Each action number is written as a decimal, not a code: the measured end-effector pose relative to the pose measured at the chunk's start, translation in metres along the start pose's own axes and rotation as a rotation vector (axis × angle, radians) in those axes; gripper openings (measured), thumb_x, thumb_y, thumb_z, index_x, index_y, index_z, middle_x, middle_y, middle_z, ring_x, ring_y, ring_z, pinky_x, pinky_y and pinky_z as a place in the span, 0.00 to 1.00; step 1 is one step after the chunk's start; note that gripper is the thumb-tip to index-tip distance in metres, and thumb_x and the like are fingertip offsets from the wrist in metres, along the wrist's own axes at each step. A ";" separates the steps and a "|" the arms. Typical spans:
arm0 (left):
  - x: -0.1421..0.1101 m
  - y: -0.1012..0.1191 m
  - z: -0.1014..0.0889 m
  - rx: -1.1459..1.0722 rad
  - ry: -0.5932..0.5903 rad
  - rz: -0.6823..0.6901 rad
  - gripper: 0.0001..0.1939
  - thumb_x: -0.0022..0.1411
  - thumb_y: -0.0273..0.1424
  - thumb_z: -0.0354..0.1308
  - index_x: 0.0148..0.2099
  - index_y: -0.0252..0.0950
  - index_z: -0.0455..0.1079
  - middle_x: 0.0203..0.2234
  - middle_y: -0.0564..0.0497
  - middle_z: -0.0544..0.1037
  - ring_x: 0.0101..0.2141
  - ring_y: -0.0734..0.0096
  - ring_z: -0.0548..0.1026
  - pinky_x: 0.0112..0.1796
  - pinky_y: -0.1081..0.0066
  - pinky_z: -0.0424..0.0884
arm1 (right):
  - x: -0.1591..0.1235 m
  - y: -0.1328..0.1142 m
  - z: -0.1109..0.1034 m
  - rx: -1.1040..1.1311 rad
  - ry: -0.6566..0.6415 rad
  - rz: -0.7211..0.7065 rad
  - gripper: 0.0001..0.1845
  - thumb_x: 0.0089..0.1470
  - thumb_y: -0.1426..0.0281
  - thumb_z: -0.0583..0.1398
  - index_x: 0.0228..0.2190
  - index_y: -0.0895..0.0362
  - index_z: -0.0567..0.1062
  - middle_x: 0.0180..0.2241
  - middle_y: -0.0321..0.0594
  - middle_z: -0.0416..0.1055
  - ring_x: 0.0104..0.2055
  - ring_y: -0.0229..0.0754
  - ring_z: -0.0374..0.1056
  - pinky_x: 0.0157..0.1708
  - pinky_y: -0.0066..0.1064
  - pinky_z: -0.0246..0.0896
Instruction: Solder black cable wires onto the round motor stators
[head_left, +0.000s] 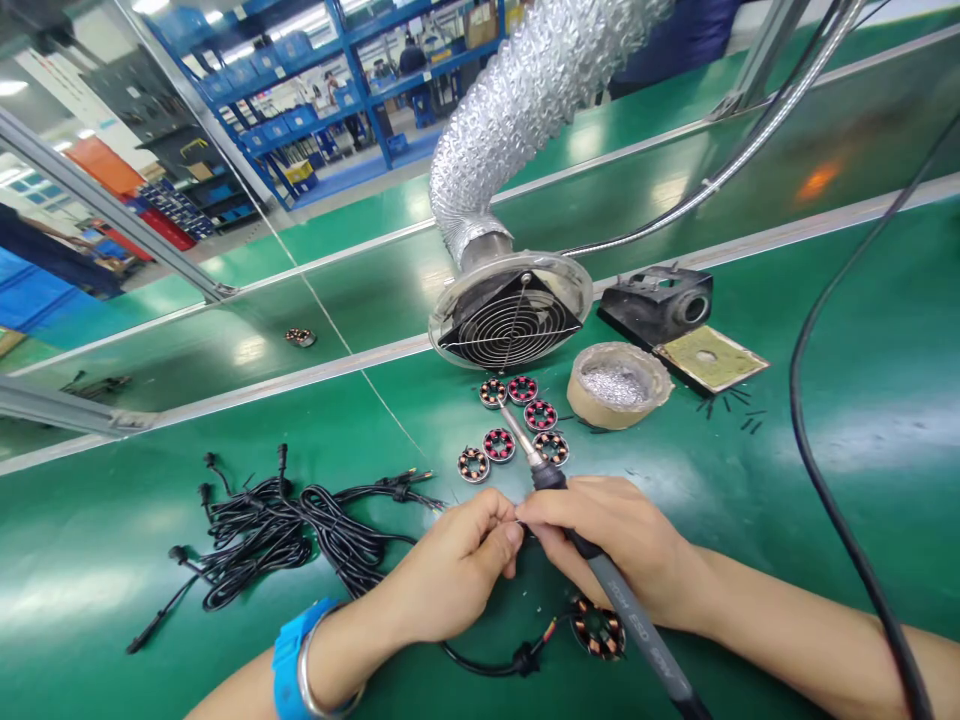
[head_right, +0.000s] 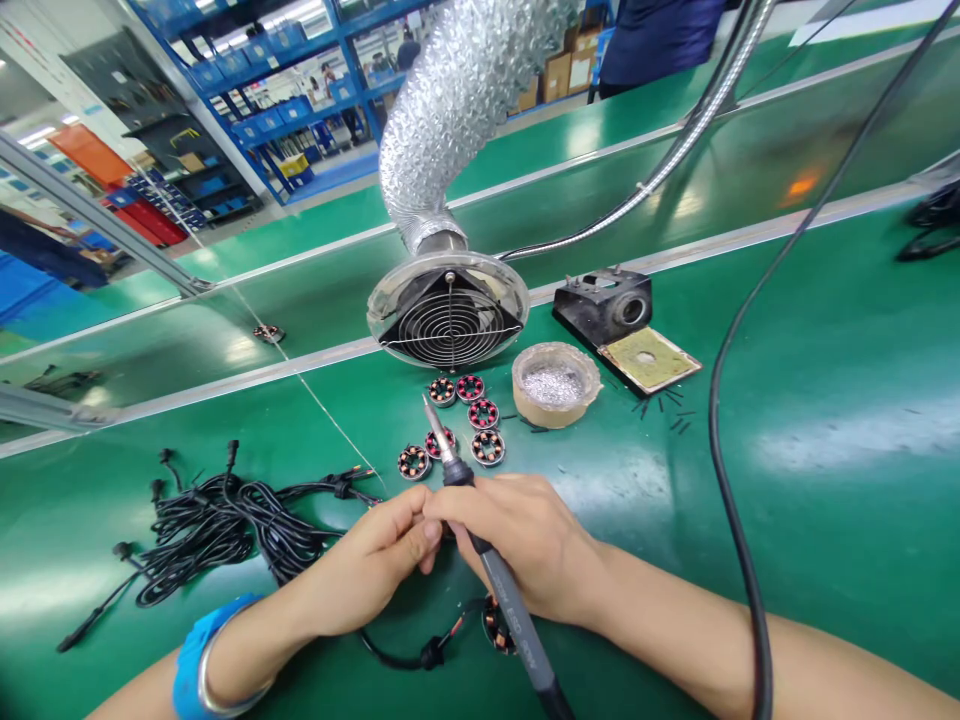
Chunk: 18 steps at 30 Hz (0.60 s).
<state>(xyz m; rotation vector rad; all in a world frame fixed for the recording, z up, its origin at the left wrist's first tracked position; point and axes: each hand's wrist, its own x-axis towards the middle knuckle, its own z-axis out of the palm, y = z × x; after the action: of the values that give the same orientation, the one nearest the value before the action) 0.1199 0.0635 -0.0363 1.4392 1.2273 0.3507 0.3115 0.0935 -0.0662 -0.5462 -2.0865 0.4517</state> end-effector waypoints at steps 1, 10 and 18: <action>-0.001 0.002 -0.001 0.047 0.005 0.009 0.12 0.69 0.37 0.45 0.33 0.39 0.59 0.26 0.56 0.67 0.29 0.71 0.64 0.32 0.72 0.59 | 0.000 0.000 0.000 0.014 -0.009 0.016 0.12 0.60 0.79 0.54 0.43 0.54 0.68 0.26 0.31 0.73 0.23 0.33 0.68 0.25 0.24 0.63; 0.001 -0.001 -0.002 0.010 0.013 0.018 0.13 0.68 0.39 0.45 0.32 0.38 0.60 0.26 0.55 0.68 0.30 0.71 0.65 0.34 0.71 0.59 | -0.003 -0.005 -0.004 0.118 -0.105 0.116 0.16 0.56 0.80 0.52 0.46 0.54 0.65 0.33 0.35 0.75 0.30 0.34 0.73 0.30 0.24 0.68; 0.011 -0.004 0.004 -0.368 -0.075 -0.111 0.27 0.55 0.58 0.55 0.28 0.37 0.61 0.18 0.59 0.61 0.21 0.77 0.54 0.25 0.73 0.50 | -0.005 -0.007 0.004 0.122 -0.012 0.123 0.14 0.58 0.81 0.53 0.44 0.55 0.66 0.33 0.35 0.75 0.28 0.32 0.71 0.28 0.20 0.67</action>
<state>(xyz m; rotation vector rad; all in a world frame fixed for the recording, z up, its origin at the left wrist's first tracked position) 0.1253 0.0697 -0.0452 1.0559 1.1097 0.4186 0.3093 0.0848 -0.0678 -0.6029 -2.0289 0.6502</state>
